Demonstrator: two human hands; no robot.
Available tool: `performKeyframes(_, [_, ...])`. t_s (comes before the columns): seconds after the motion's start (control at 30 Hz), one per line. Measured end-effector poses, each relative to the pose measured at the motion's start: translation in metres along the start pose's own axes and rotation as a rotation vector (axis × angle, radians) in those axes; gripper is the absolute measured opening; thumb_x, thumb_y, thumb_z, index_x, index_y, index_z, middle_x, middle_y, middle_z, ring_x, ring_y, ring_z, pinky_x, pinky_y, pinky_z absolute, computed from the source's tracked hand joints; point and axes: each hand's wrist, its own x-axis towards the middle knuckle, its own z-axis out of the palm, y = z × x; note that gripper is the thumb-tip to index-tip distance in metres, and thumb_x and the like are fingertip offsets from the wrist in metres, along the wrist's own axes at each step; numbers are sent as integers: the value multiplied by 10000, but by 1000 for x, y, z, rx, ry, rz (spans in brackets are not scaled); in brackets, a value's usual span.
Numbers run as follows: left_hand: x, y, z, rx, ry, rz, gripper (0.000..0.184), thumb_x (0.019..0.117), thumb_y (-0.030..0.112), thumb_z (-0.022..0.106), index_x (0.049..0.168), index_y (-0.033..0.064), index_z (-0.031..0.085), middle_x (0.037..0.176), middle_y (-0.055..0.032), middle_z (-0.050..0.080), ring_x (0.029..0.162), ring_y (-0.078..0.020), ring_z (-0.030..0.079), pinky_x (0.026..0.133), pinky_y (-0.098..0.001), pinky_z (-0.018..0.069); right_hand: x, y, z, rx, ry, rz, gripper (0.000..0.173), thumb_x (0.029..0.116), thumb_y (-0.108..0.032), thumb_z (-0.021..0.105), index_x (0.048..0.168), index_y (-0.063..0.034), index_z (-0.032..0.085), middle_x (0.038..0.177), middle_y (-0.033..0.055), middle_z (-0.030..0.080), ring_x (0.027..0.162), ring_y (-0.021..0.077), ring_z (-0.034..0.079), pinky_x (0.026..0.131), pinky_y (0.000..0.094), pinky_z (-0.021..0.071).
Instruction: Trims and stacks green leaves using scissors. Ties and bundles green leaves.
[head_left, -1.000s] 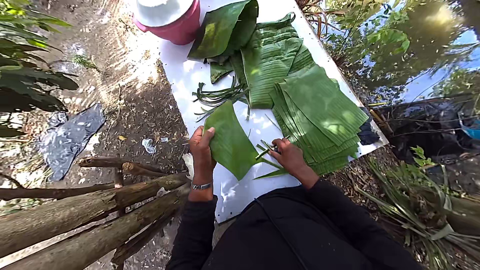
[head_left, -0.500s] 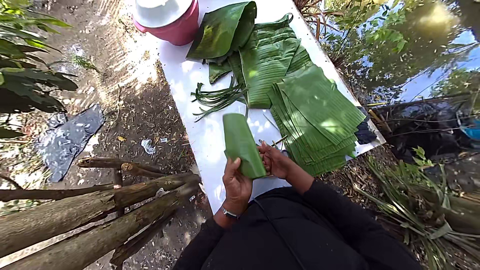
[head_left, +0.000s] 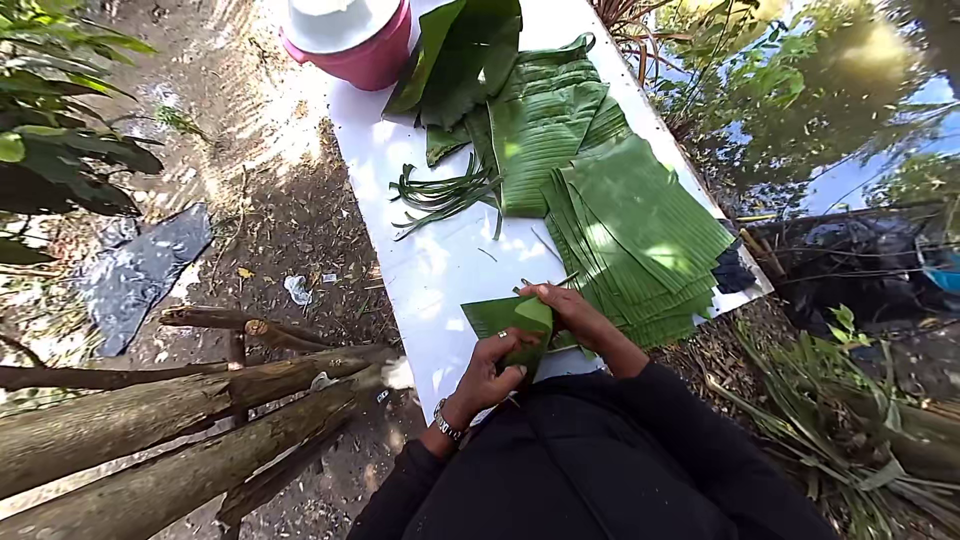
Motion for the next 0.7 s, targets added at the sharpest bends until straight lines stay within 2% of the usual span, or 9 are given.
performKeyframes(0.07, [4,9,-7,-225,115,-121,217,933,306,655,1000,113,726,987,49,733,915,-22,675,827,-254,573,0,6,-3,-20,13,-229,483,1075,-427,412,1378,-115,622,1292,32,659,951,97,671,760,288,580])
performKeyframes(0.13, [14,24,-21,-478,183,-211,203,875,356,722,964,176,751,875,70,733,790,-21,684,733,-249,585,-3,6,-10,-52,-83,-423,618,1030,-614,442,1432,-170,592,1467,-5,565,1119,87,639,865,288,576])
performKeyframes(0.2, [25,41,-38,-668,268,-260,234,851,335,747,1000,156,776,901,3,759,810,-71,719,757,-287,609,-6,5,-11,-73,-140,-483,560,926,-668,604,1258,-225,685,1127,-120,703,865,-17,641,729,216,556])
performKeyframes(0.33, [47,57,-57,-720,592,-306,340,1035,209,420,931,123,732,798,-7,734,720,-50,699,670,-236,600,-5,7,-5,-180,-263,-418,191,985,-205,664,1054,-32,707,844,-93,675,688,-51,562,634,161,484])
performKeyframes(0.4, [46,40,-62,-723,696,-319,524,1116,428,261,1062,151,703,894,-7,737,817,-69,707,733,-278,609,-3,8,3,-141,-195,-344,121,997,-139,627,991,-34,686,713,-103,610,580,-45,504,546,154,429])
performKeyframes(0.47, [38,18,-59,-866,704,-315,706,997,725,314,1233,161,667,1065,-69,742,976,-167,722,836,-406,619,-2,5,8,-89,-75,-261,100,989,-116,637,1002,-27,682,648,-87,594,514,-24,485,494,165,416])
performKeyframes(0.53, [26,4,-50,-1131,684,-426,860,786,847,568,1307,166,625,1180,-136,714,1087,-285,702,907,-529,589,-1,5,5,-183,27,-197,118,984,-135,648,994,-20,677,641,-70,583,512,-13,477,497,174,413])
performKeyframes(0.6, [11,-6,-42,-1139,730,-621,821,742,689,771,1314,127,594,1176,-187,700,1068,-347,700,862,-568,595,2,8,0,-314,79,-131,143,970,-149,658,971,-9,689,663,-51,590,546,-7,480,538,190,418])
performKeyframes(0.7, [0,-14,-38,-876,710,-885,431,960,205,659,1329,48,500,1109,-197,693,962,-312,713,807,-491,620,5,15,-4,-386,100,-13,147,964,-147,656,967,-6,700,689,-32,588,568,14,482,566,217,429])
